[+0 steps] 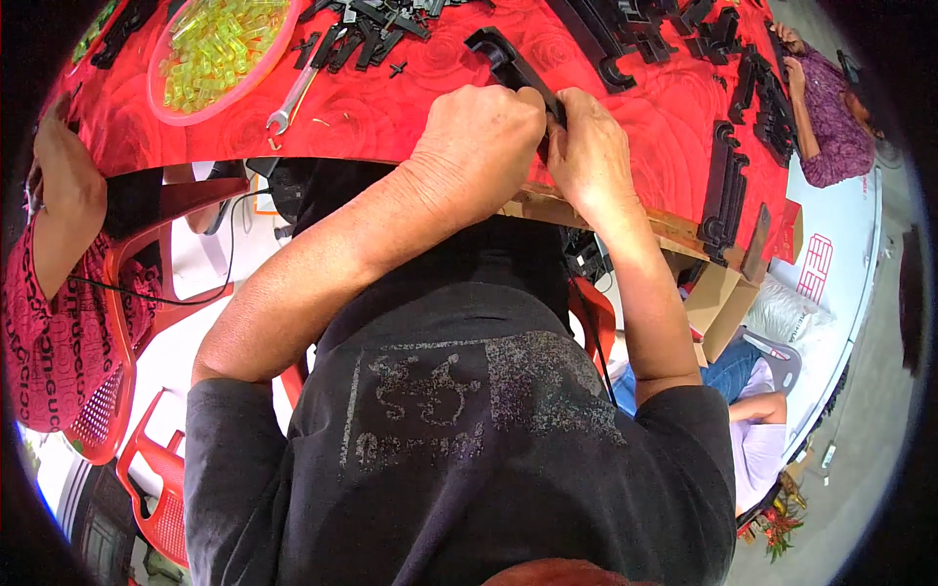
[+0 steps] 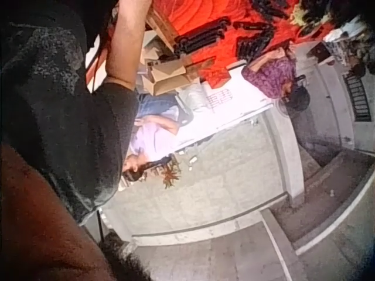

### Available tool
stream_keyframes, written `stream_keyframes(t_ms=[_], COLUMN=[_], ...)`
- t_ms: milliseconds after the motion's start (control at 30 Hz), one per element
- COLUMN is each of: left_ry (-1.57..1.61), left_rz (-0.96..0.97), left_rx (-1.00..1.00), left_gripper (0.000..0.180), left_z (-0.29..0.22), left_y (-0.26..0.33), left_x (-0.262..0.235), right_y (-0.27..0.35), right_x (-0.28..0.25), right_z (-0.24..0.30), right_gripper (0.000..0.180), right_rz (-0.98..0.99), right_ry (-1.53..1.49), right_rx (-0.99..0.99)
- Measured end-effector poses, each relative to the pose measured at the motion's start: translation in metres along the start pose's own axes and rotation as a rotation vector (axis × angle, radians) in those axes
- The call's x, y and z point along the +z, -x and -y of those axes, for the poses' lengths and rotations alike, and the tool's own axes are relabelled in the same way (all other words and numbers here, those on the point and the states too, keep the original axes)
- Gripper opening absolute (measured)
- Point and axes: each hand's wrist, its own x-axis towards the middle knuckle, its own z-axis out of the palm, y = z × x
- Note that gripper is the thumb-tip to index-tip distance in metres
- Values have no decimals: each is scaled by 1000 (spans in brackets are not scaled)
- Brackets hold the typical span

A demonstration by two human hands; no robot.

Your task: The person assembles small plastic components by hand, fitting plastic housing and assembly pins together at a workstation table.

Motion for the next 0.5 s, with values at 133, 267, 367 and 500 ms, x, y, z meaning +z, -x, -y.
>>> stream_keyframes(t_ms=[133,267,367,500], left_ry=[42,61,57,35], left_rz=[-54,-91,-105,-67], left_rx=[19,23,21,9], left_gripper=[12,16,15,10], left_z=[12,15,13,7], left_y=[0,0,1,1], left_x=[4,7,7,5], right_y=[0,2,1,1], right_x=[2,2,2,1], right_z=[-1,-1,-1,-1], right_gripper=[17,17,17,17], right_rz=[-10,-37,-39,-21], right_ry=[-32,-51,-63,-34], right_rx=[10,0,-1,4])
